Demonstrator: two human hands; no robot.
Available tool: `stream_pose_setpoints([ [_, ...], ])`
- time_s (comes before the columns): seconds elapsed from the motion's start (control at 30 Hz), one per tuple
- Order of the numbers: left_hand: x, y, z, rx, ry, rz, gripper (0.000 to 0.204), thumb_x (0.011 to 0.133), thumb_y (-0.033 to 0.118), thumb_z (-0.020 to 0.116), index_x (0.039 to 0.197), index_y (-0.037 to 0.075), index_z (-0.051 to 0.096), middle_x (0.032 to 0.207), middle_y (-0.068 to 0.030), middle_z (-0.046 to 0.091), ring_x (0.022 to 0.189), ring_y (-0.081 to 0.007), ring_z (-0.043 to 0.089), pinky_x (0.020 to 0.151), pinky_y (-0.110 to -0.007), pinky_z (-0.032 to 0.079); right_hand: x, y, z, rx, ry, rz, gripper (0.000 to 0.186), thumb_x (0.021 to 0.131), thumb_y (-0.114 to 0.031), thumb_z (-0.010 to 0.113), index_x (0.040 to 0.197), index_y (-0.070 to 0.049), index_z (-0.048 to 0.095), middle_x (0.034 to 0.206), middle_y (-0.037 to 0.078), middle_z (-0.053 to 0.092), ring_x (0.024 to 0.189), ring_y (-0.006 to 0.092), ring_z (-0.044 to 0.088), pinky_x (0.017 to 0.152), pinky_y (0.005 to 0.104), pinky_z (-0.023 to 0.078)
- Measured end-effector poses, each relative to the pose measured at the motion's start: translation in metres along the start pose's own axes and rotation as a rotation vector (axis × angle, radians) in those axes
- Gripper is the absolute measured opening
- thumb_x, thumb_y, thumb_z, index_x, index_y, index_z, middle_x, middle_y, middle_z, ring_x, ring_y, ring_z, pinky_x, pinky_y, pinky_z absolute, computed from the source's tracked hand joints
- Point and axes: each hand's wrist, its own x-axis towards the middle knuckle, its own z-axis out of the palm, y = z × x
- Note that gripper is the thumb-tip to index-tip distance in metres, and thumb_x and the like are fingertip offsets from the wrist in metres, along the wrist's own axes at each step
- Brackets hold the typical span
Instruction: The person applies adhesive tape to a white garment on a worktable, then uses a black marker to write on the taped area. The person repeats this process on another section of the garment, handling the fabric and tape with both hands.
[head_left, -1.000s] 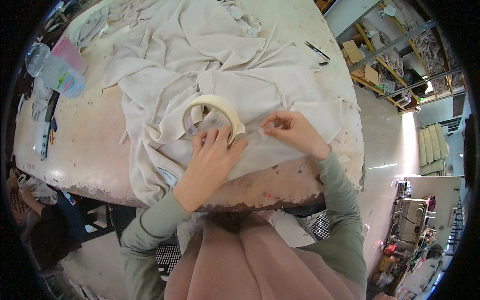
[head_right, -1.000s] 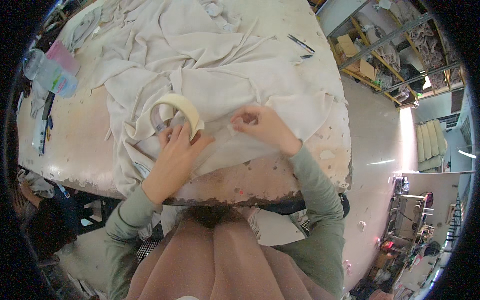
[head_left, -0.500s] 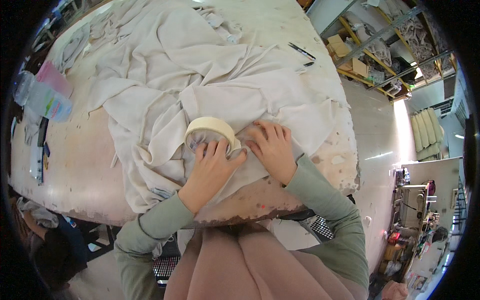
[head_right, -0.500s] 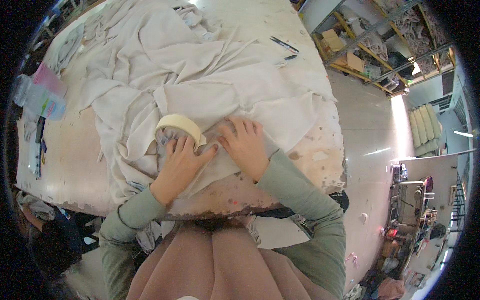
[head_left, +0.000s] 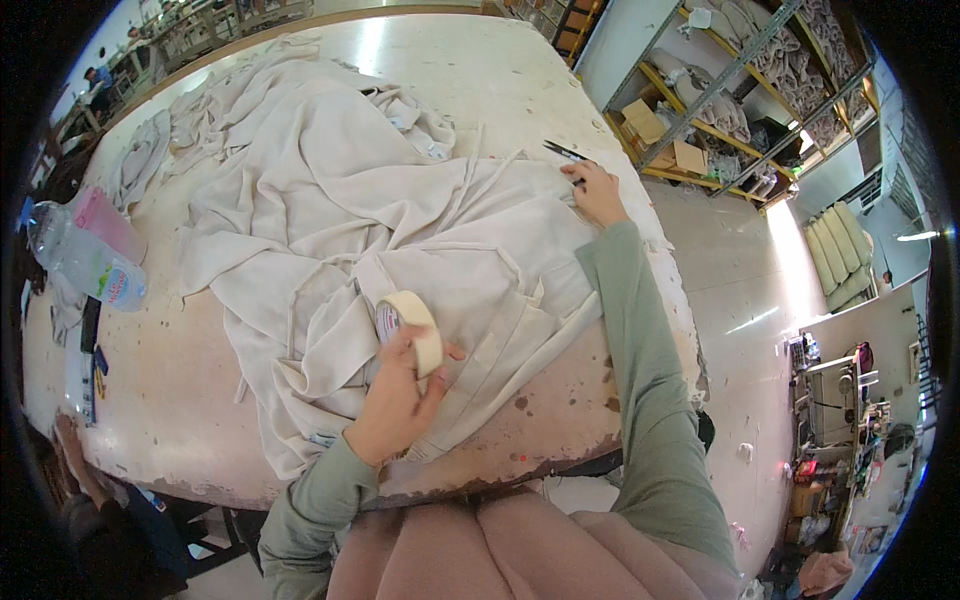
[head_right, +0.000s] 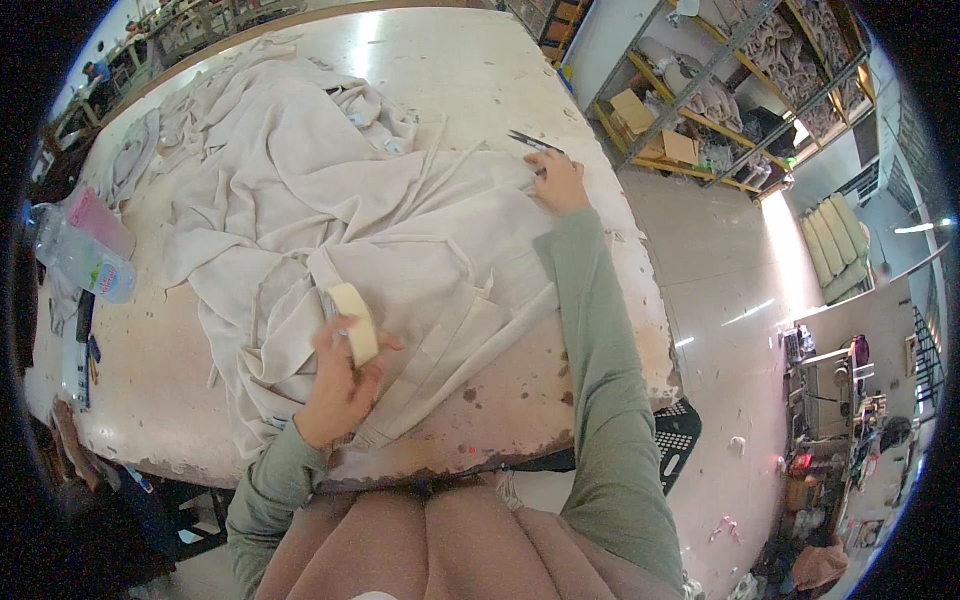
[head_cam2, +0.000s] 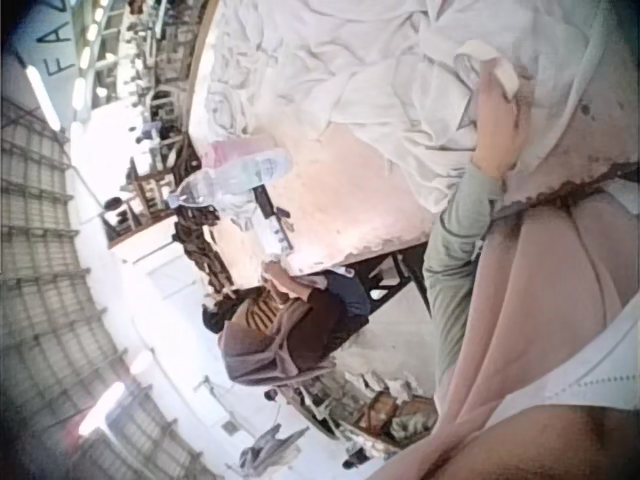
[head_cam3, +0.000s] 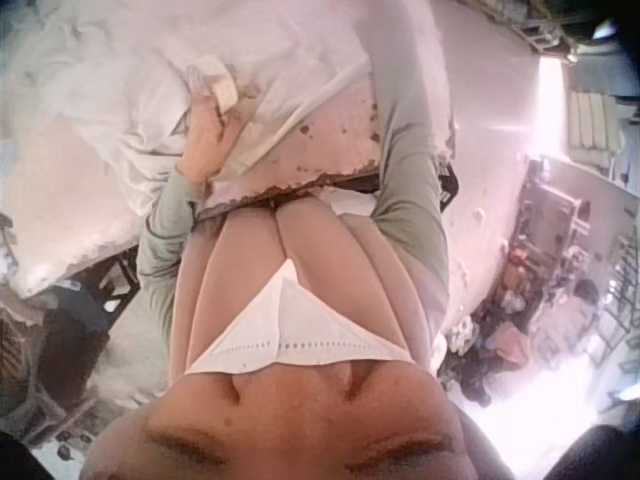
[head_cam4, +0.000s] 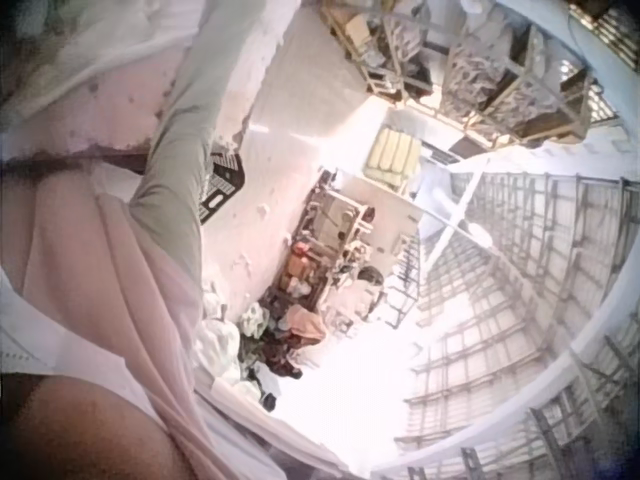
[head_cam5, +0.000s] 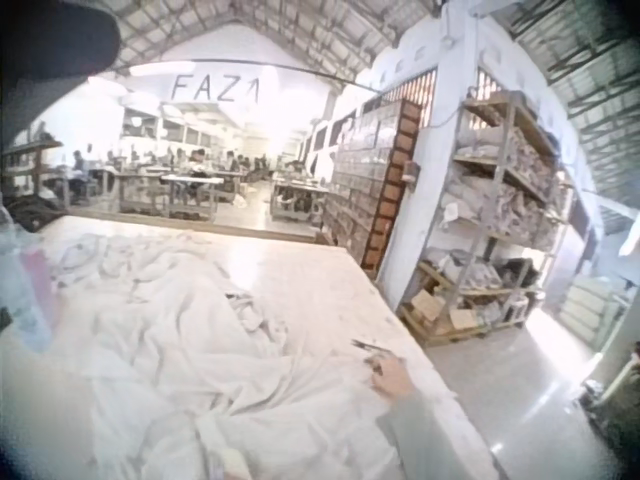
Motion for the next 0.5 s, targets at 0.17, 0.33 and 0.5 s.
stream_pose_setpoints([
  [0.17, 0.009, 0.007, -0.04, -0.867, 0.141, -0.4, 0.062, 0.09, 0.003, 0.052, 0.143, 0.006, 0.019, 0.129, -0.0189, 0.053, 0.084, -0.0178, 0.054, 0.09, -0.033, 0.042, -0.022, 0.022, -0.025, 0.001, 0.001, -0.153, 0.022, 0.084, -0.017, 0.054, 0.102, -0.011, 0.065, 0.107, 0.008, 0.061, 0.098, 0.0237, 0.057, 0.085, 0.0385, 0.04],
  [0.33, 0.007, 0.007, -0.055, -1.42, 0.16, -0.482, 0.057, 0.088, 0.003, 0.053, 0.14, 0.005, 0.031, 0.138, -0.0166, 0.048, 0.09, -0.0187, 0.058, 0.089, -0.033, 0.044, -0.036, -0.002, -0.086, 0.524, 0.004, 0.473, 0.028, 0.091, -0.02, 0.052, 0.116, -0.01, 0.059, 0.089, 0.006, 0.051, 0.075, 0.0138, 0.052, 0.066, 0.026, 0.042],
  [0.5, 0.006, 0.0, -0.038, -1.541, 0.085, -0.494, 0.058, 0.087, 0.0, 0.052, 0.142, 0.003, 0.032, 0.133, -0.0133, 0.052, 0.095, -0.0224, 0.061, 0.089, -0.035, 0.045, -0.068, -0.088, -0.129, 1.632, -0.095, 0.283, 0.029, 0.096, -0.023, 0.047, 0.121, -0.01, 0.047, 0.081, 0.0, 0.039, 0.066, 0.0091, 0.037, 0.064, 0.023, 0.035],
])
